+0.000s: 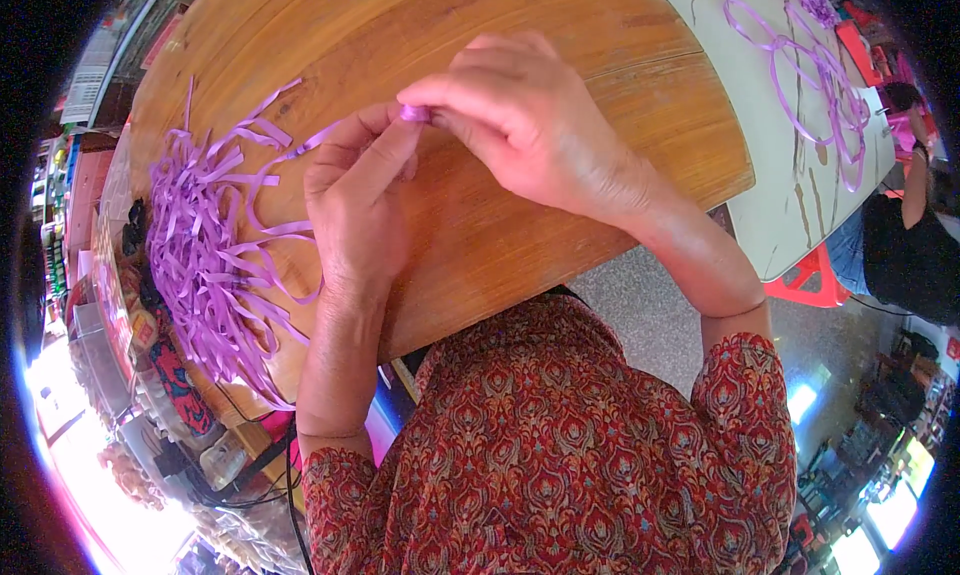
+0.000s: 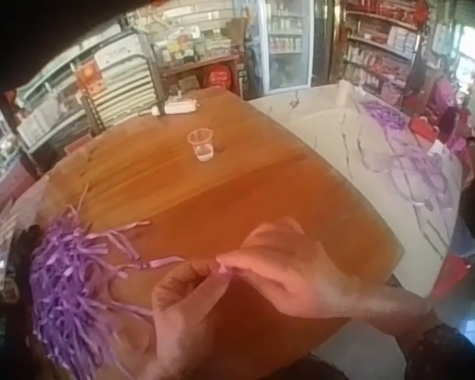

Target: The person ties knots in purple ribbons by hand, picking up one ribbon at a time from a pile on a wooden table. They pull each ribbon taut and form a knot before setting it back down.

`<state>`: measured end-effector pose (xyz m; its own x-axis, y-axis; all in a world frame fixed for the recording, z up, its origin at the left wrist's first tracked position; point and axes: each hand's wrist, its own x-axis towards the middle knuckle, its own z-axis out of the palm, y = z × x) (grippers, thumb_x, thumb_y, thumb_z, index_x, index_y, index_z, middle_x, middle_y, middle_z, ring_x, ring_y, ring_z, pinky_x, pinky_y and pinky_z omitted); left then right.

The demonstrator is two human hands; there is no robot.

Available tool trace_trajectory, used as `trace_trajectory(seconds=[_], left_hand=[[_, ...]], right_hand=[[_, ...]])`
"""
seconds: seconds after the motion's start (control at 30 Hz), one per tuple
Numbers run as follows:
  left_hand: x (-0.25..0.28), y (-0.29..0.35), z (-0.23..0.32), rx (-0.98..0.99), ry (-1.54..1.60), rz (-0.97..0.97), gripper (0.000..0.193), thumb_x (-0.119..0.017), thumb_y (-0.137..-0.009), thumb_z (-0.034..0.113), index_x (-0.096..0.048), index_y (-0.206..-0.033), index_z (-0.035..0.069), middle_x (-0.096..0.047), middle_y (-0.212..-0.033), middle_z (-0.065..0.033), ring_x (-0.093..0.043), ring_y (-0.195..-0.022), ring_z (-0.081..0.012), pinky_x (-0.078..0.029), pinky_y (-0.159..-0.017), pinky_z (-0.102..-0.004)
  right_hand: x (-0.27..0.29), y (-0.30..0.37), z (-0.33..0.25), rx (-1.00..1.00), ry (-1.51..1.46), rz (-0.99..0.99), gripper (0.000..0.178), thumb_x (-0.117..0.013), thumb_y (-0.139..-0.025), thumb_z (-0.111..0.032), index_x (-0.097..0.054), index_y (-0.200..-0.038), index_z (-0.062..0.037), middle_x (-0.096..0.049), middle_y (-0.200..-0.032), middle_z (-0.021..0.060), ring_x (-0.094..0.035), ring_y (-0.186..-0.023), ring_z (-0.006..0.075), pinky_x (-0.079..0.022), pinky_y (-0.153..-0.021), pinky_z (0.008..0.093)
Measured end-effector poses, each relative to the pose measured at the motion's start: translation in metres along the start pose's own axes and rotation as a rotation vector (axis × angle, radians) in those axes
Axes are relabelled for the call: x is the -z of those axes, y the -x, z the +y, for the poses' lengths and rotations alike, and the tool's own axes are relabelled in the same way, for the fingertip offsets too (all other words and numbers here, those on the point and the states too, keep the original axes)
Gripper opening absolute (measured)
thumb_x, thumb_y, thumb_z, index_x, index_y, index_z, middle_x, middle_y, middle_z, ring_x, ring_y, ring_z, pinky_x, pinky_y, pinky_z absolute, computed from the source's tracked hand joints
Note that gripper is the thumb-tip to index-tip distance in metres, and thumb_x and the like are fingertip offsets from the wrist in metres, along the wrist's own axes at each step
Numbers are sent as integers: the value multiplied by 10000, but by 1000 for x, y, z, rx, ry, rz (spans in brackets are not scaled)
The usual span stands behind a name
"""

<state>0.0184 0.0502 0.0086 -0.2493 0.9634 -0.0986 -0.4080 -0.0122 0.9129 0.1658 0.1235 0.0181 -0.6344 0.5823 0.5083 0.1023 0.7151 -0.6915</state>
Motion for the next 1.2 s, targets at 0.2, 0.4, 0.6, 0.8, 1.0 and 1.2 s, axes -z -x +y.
trace_trajectory(seconds=[0.2,0.4,0.6,0.8,1.0,1.2], left_hand=[[4,-4,0,29,-91,-5,76,-618,-827,12,-648,-884,-28,-633,-812,-22,-546,-745,-67,-430,-672,-189],[18,-14,5,234,-102,-132,77,-664,-795,46,-650,-848,-7,-591,-712,13,-468,-610,-45,-356,-549,-182],[13,-13,6,249,1,-159,116,-688,-777,73,-637,-850,-1,-562,-697,31,-426,-581,-39,-313,-524,-178],[2,-12,3,133,-49,-32,121,-684,-782,59,-619,-859,-8,-557,-731,38,-453,-625,-27,-359,-567,-168],[0,-8,0,50,-72,16,98,-669,-790,34,-614,-860,-8,-554,-741,38,-467,-649,-25,-378,-583,-159],[-2,-7,-3,-18,-80,26,67,-631,-800,7,-611,-862,-11,-561,-761,29,-468,-664,-23,-391,-596,-161]], right_hand=[[6,-3,14,438,553,11,318,-667,-635,-49,-652,-952,-32,-619,-807,49,-599,-770,181,-416,-670,328],[20,-18,20,688,435,-114,246,-682,-661,-45,-652,-905,-30,-610,-785,53,-592,-746,188,-455,-646,311],[37,-28,-1,444,225,-109,278,-762,-665,-95,-645,-908,-26,-600,-812,64,-575,-723,213,-419,-628,316],[22,-26,45,957,452,185,213,-726,-700,-41,-638,-893,-20,-582,-782,61,-577,-768,206,-430,-648,296],[14,-11,12,258,82,76,116,-713,-730,-101,-628,-799,-62,-585,-697,51,-584,-670,209,-470,-619,301],[9,-9,9,157,107,5,122,-671,-736,31,-629,-841,-12,-603,-756,65,-588,-711,186,-466,-600,267]])
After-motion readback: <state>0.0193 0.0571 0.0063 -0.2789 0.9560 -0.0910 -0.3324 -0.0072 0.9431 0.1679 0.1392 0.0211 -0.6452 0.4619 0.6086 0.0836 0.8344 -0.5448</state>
